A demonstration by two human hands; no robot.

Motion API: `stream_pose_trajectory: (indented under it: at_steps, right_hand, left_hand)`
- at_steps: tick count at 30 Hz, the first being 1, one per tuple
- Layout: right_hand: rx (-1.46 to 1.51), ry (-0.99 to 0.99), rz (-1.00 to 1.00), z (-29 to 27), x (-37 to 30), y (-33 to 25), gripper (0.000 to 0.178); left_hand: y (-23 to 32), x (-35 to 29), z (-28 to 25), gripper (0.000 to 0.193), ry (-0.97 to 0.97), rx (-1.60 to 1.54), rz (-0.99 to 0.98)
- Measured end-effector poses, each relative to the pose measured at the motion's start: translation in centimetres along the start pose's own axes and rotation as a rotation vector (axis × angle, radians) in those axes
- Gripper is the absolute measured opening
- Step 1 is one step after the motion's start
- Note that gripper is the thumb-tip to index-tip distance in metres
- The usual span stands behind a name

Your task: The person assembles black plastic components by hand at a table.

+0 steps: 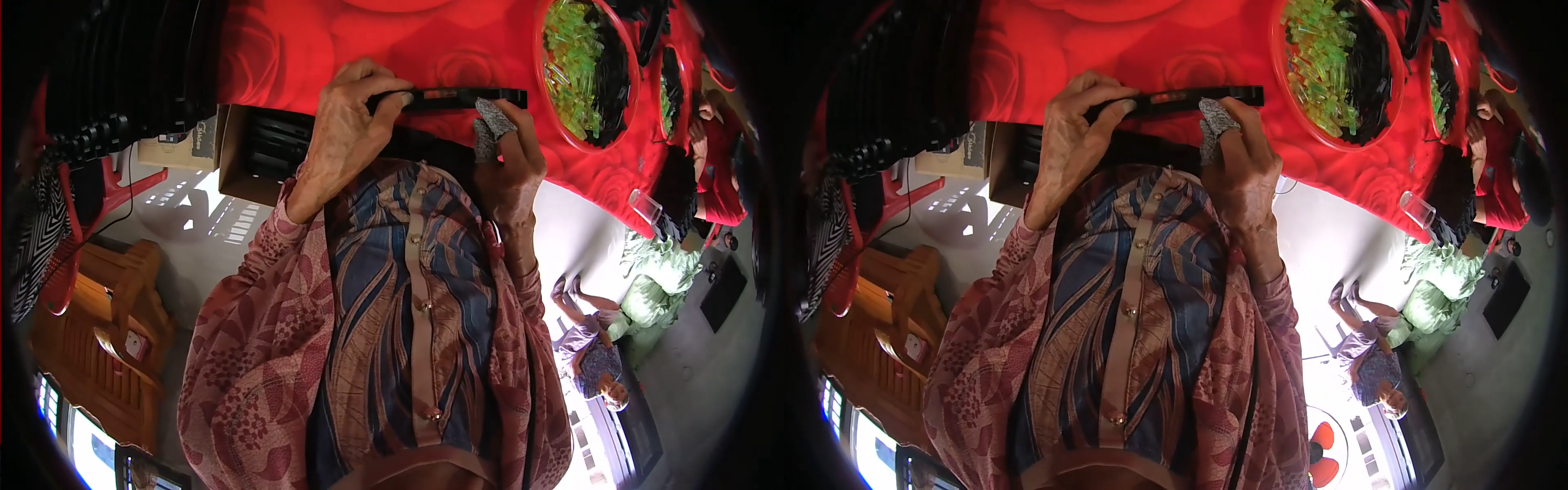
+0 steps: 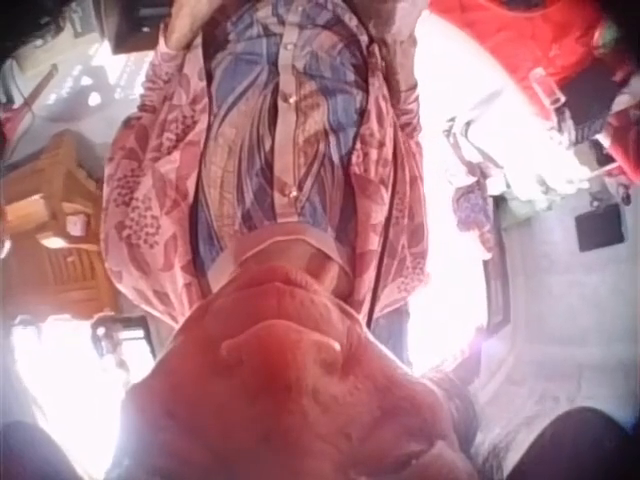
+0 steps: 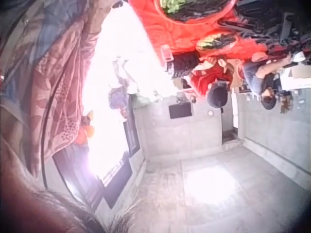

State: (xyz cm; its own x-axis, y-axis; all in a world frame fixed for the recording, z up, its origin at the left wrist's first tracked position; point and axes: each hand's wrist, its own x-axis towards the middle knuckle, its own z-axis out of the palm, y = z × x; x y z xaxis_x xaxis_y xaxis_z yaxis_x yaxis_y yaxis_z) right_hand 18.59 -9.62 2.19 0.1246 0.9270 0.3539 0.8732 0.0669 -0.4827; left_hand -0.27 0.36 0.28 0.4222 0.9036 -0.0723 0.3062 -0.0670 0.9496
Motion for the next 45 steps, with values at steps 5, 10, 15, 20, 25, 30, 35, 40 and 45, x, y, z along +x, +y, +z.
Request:
stream_pose_trajectory:
  at_steps: [5,10,15,20,25,30,35,40,45]
  right_hand:
    - [0.021,0.169,0.066,-0.2,-0.6,-0.9,0.011]
    - [1.035,-0.150,0.804,-0.3,-0.1,-2.5,0.026]
    - [1.160,-0.199,1.038,0.7,0.4,-2.1,0.032]
    - [1.295,-0.053,0.955,1.0,1.2,-2.1,0.029]
    - [1.024,-0.075,0.865,0.8,2.3,-2.8,0.026]
    - [0.958,0.138,0.715,2.3,1.5,-2.1,0.027]
    - [0.871,0.041,0.733,2.8,0.7,-0.4,0.022]
    - [0.396,-0.200,0.643,1.7,2.0,-0.6,0.029]
    - [0.312,-0.182,0.374,1.3,2.5,0.3,0.031]
  left_hand:
    - [0.8,-0.1,-0.3,0.014,0.009,-0.021,-0.047]
    - [2.0,-1.1,0.1,0.013,0.093,-0.015,0.044]
    - [2.3,-1.7,0.6,0.013,0.075,0.021,0.040]
    - [2.0,-2.2,1.1,0.020,0.052,-0.085,-0.007]
    - [1.4,-2.8,2.4,0.031,-0.030,-0.190,-0.217]
    - [1.6,-2.6,3.2,0.037,-0.053,-0.095,-0.152]
    - [1.6,-2.9,3.8,0.038,-0.077,-0.031,-0.098]
    - [2.1,-2.9,3.2,0.027,-0.349,-0.024,-0.136]
    - [2.0,-2.5,2.8,0.016,-0.218,-0.050,0.020]
